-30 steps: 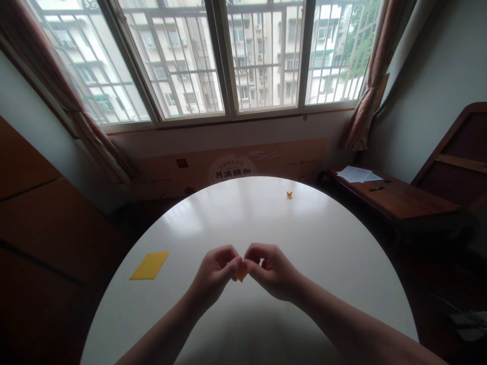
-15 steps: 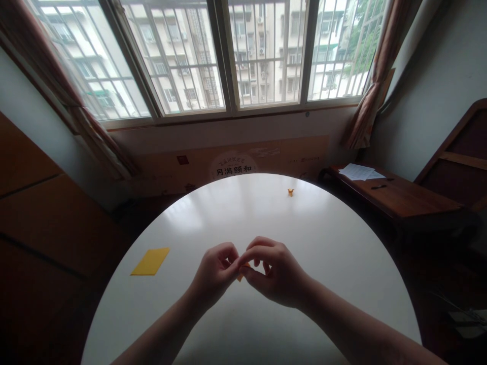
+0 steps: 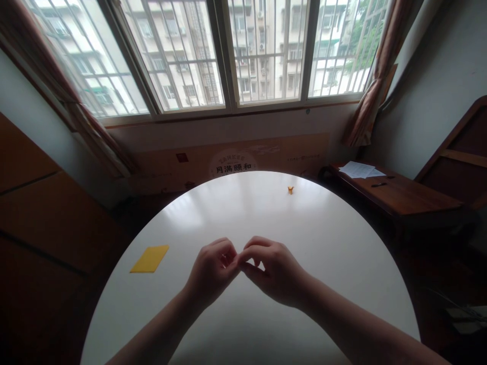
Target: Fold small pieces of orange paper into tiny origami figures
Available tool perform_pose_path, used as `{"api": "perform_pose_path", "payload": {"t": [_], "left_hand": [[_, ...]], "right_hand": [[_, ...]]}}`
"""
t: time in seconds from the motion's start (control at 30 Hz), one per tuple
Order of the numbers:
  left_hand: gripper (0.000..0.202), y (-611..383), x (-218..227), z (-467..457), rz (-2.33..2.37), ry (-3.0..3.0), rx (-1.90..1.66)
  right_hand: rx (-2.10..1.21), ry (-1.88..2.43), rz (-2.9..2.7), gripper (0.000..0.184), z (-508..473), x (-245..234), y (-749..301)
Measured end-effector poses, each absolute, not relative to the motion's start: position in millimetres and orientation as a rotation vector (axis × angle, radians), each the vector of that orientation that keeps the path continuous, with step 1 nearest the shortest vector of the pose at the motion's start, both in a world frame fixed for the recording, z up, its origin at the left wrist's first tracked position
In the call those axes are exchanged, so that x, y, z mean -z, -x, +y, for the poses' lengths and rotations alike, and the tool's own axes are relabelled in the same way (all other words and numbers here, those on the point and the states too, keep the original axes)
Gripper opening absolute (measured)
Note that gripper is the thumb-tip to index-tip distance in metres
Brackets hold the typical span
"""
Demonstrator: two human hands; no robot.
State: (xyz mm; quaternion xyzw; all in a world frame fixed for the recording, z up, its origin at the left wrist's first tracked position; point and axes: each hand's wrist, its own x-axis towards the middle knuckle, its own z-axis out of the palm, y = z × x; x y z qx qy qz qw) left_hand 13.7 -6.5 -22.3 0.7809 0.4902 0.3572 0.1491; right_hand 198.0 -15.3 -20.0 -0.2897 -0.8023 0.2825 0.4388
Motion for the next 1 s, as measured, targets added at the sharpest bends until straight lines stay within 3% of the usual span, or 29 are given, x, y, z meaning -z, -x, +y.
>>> {"api": "perform_pose_path", "payload": {"t": [0.3, 1.0], "left_hand": [[0.022, -14, 21, -7, 1.401, -2.101, -1.093], [0.034, -11, 23, -1, 1.165, -1.699, -1.117]], "right_hand": [[-0.559, 0.826, -2.056, 0.018, -15, 22, -197], [-1.163, 0.908, -1.623, 0.02, 0, 33, -194]]}}
